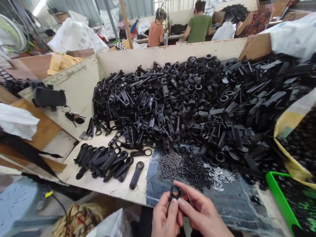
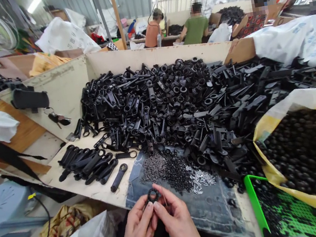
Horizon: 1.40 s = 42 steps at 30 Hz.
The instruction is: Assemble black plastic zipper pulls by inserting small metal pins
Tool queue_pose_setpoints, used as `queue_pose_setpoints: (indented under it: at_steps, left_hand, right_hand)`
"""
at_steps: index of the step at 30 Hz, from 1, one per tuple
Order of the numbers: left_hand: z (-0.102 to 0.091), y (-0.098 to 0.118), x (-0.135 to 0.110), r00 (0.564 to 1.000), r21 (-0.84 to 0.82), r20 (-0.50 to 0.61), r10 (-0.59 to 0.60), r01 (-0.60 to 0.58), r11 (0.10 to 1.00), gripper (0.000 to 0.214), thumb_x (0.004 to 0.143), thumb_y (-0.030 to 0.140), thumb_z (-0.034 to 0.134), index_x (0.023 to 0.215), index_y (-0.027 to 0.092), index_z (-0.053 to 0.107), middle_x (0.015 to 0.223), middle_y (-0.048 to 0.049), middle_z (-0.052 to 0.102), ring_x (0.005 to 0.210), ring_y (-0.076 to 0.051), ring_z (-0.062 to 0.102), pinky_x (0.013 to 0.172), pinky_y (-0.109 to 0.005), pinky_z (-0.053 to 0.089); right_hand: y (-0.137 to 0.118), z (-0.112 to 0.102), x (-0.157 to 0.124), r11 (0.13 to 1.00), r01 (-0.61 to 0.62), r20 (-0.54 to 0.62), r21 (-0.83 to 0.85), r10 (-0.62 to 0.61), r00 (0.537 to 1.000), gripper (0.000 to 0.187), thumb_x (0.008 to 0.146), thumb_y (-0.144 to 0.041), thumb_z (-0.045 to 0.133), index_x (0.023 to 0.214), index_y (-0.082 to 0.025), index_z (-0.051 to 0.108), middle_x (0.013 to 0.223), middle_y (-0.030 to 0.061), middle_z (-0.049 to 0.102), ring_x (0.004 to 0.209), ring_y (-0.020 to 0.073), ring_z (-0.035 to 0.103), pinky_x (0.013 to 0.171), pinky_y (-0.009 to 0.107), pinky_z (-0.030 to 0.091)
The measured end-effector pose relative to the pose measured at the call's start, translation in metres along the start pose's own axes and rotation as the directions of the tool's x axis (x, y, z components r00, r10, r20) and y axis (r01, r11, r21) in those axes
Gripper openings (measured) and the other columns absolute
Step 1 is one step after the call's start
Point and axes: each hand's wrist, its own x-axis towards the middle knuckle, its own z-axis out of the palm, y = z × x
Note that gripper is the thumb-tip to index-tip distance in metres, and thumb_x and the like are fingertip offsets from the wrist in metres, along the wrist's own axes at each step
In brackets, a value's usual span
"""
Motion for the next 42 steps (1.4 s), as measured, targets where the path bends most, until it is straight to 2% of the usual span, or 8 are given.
queue_pose_setpoints:
  at_steps: [2,4,9,14,25,33,37,42]
  left_hand:
    - [-0.003,-0.001,0.001,1.000,0.002,0.005,-0.011,0.011,1.000,0.050,0.085,0.064,0.071,0.103,0.018,0.065,0.057,0.0097,0.040,0.048,-0.005,0.023,0.044,-0.018,0.015]
    - [-0.006,-0.002,0.003,1.000,0.004,-0.002,-0.024,0.024,1.000,0.050,0.085,0.063,0.070,0.104,0.018,0.064,0.057,0.0092,0.043,0.048,-0.005,0.025,0.044,-0.018,0.015]
    - [-0.008,-0.002,0.005,1.000,0.071,-0.011,-0.029,0.030,0.997,0.060,0.083,0.070,0.068,0.108,0.016,0.062,0.056,0.0099,0.042,0.048,-0.006,0.023,0.045,-0.020,0.015]
    - [-0.007,0.002,0.004,1.000,0.169,0.002,0.011,-0.012,0.986,0.057,0.089,0.067,0.061,0.112,0.015,0.060,0.057,0.0106,0.039,0.049,-0.008,0.021,0.046,-0.021,0.015]
    - [-0.012,-0.004,0.007,0.997,0.301,0.026,0.072,-0.077,0.951,0.045,0.097,0.060,0.052,0.106,0.017,0.061,0.059,0.0099,0.037,0.050,-0.009,0.023,0.046,-0.022,0.016]
    - [-0.010,-0.006,0.009,0.990,0.399,0.016,0.137,-0.132,0.907,0.044,0.096,0.059,0.053,0.102,0.017,0.064,0.061,0.0076,0.040,0.056,-0.012,0.035,0.052,-0.023,0.028]
    - [-0.006,-0.008,0.009,0.991,0.394,-0.017,0.134,-0.116,0.912,0.039,0.097,0.054,0.052,0.100,0.017,0.063,0.061,0.0075,0.040,0.054,-0.012,0.033,0.051,-0.023,0.028]
    - [-0.002,-0.011,0.015,0.986,0.433,-0.072,0.152,-0.107,0.895,0.027,0.097,0.041,0.050,0.100,0.018,0.063,0.061,0.0060,0.045,0.055,-0.013,0.040,0.054,-0.024,0.034]
  right_hand:
    - [-0.011,-0.010,-0.005,0.965,0.117,0.015,-0.233,-0.116,0.993,0.055,0.097,-0.055,0.062,0.143,-0.025,0.061,0.104,0.0080,0.074,0.092,0.0226,0.071,0.081,0.032,0.059]
    - [-0.023,-0.021,-0.010,0.841,0.257,0.073,-0.477,-0.253,0.965,0.043,0.105,-0.043,0.051,0.143,-0.027,0.061,0.122,0.0098,0.070,0.112,0.0233,0.067,0.096,0.032,0.055]
    - [-0.039,-0.037,-0.017,0.416,0.489,0.384,-0.767,-0.314,0.869,0.045,0.103,-0.014,0.037,0.140,-0.024,0.061,0.097,0.0066,0.071,0.080,0.0180,0.075,0.070,0.023,0.059]
    - [-0.036,-0.033,-0.015,0.114,0.436,0.412,-0.893,-0.183,0.893,0.050,0.094,-0.003,0.039,0.133,-0.021,0.064,0.091,0.0056,0.073,0.074,0.0210,0.077,0.061,0.024,0.057]
    - [-0.043,-0.030,-0.013,0.146,0.409,0.398,-0.901,-0.100,0.912,0.044,0.096,-0.008,0.039,0.131,-0.024,0.062,0.095,0.0049,0.076,0.073,0.0210,0.077,0.059,0.025,0.049]
    - [-0.054,-0.028,-0.009,0.339,0.370,0.371,-0.865,-0.064,0.926,0.037,0.098,-0.010,0.039,0.113,-0.024,0.070,0.089,0.0045,0.079,0.079,0.0211,0.077,0.067,0.025,0.050]
    - [-0.058,-0.023,-0.009,0.292,0.310,0.341,-0.905,0.058,0.938,0.038,0.097,-0.008,0.037,0.112,-0.021,0.069,0.091,0.0067,0.079,0.085,0.0253,0.079,0.067,0.029,0.051]
    - [-0.044,-0.017,-0.005,0.112,0.264,0.272,-0.958,0.064,0.960,0.044,0.091,-0.006,0.044,0.125,-0.021,0.068,0.093,0.0088,0.081,0.078,0.0277,0.080,0.059,0.029,0.050]
